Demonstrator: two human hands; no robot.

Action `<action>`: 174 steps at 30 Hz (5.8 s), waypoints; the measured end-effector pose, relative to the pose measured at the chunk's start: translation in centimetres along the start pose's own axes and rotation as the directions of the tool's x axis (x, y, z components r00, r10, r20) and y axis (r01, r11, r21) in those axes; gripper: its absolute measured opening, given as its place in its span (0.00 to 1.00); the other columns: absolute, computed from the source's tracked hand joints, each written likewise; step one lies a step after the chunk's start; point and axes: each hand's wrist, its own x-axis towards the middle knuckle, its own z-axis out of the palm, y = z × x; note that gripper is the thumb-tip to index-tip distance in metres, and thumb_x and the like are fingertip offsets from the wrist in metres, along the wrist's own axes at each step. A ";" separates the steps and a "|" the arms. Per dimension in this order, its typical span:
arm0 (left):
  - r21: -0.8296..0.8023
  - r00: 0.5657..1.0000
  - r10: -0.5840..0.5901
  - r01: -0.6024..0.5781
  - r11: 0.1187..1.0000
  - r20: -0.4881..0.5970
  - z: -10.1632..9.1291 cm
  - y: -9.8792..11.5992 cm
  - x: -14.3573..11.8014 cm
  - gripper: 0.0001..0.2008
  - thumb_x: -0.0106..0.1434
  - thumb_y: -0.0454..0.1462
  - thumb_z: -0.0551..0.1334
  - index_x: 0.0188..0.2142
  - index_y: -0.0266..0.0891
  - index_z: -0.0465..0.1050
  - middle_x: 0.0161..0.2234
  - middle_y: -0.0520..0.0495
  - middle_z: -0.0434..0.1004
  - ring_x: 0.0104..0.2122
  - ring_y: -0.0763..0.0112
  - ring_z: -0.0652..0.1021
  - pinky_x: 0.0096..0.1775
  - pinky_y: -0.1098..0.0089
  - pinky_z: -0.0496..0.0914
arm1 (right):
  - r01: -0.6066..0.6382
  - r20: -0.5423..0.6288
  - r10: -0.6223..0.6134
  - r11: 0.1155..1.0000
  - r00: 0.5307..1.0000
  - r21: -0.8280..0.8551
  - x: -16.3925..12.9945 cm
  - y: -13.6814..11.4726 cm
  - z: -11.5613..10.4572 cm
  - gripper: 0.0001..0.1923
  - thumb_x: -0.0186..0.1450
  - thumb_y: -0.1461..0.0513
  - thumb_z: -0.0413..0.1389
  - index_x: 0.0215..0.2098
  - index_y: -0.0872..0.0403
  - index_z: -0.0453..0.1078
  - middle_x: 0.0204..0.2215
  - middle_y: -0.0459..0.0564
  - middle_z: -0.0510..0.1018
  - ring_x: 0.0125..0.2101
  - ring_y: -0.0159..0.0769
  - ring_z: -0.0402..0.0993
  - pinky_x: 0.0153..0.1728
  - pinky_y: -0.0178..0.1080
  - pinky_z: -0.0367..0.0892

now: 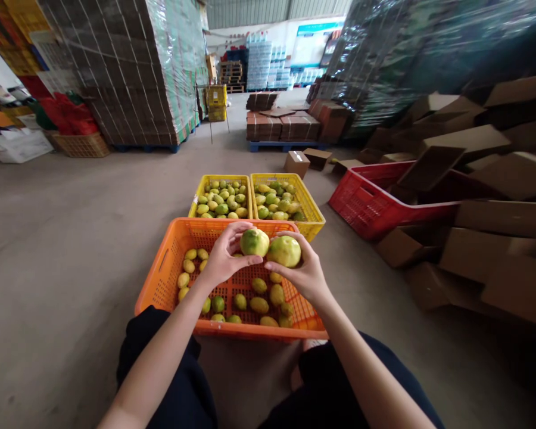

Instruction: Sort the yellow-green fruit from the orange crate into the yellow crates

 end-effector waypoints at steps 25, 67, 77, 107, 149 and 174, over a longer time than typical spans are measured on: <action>0.000 0.995 -0.103 0.103 0.995 -0.003 -2.6 0.7 -1.6 0.21 0.59 0.42 0.66 0.52 0.45 0.70 0.56 0.47 0.71 0.56 0.61 0.71 0.57 0.63 0.65 | 0.011 0.110 -0.016 0.999 0.994 0.045 0.0 1.1 3.6 0.26 0.42 0.62 0.73 0.39 0.50 0.74 0.36 0.43 0.79 0.37 0.38 0.73 0.45 0.43 0.70; -0.596 0.709 -0.591 0.298 0.745 -0.385 -0.7 -2.6 -0.7 0.09 0.54 0.39 0.61 0.23 0.36 0.71 0.22 0.52 0.71 0.21 0.76 0.72 0.27 0.73 0.66 | 0.040 0.319 -0.016 0.997 0.948 -0.067 -1.6 4.6 5.3 0.24 0.51 0.56 0.69 0.43 0.51 0.68 0.35 0.44 0.76 0.35 0.37 0.72 0.38 0.38 0.68; -0.807 0.562 -0.809 0.390 0.443 -0.173 -1.3 -0.5 -0.1 0.14 0.65 0.42 0.55 0.30 0.35 0.72 0.24 0.47 0.74 0.24 0.68 0.76 0.33 0.66 0.74 | -0.384 0.088 0.374 0.891 0.923 0.242 -0.8 4.5 5.7 0.23 0.51 0.50 0.68 0.39 0.49 0.67 0.31 0.40 0.74 0.32 0.33 0.71 0.33 0.34 0.69; -0.905 0.545 -0.837 0.329 0.270 -0.052 -1.1 -1.0 -0.9 0.11 0.64 0.37 0.54 0.33 0.33 0.73 0.27 0.43 0.77 0.26 0.68 0.78 0.32 0.65 0.77 | -0.655 0.217 0.787 0.287 0.577 0.699 1.2 2.8 4.1 0.08 0.63 0.57 0.54 0.33 0.54 0.70 0.22 0.48 0.79 0.20 0.37 0.74 0.15 0.34 0.66; -0.893 0.653 -0.755 0.299 0.336 -0.065 -1.0 -0.1 -0.6 0.10 0.62 0.37 0.59 0.31 0.33 0.75 0.26 0.47 0.78 0.25 0.71 0.78 0.30 0.71 0.74 | -0.659 0.361 0.613 0.372 0.703 0.654 0.8 2.6 4.7 0.18 0.64 0.49 0.53 0.39 0.54 0.73 0.31 0.50 0.82 0.25 0.35 0.77 0.23 0.35 0.72; -0.831 0.748 -0.657 0.306 0.463 -0.090 -0.8 0.0 -0.8 0.18 0.61 0.42 0.53 0.29 0.31 0.76 0.27 0.42 0.79 0.28 0.67 0.79 0.31 0.69 0.74 | -0.622 0.480 0.411 0.362 0.775 0.694 0.3 2.9 4.1 0.17 0.61 0.53 0.54 0.41 0.57 0.74 0.32 0.54 0.81 0.27 0.40 0.77 0.22 0.37 0.71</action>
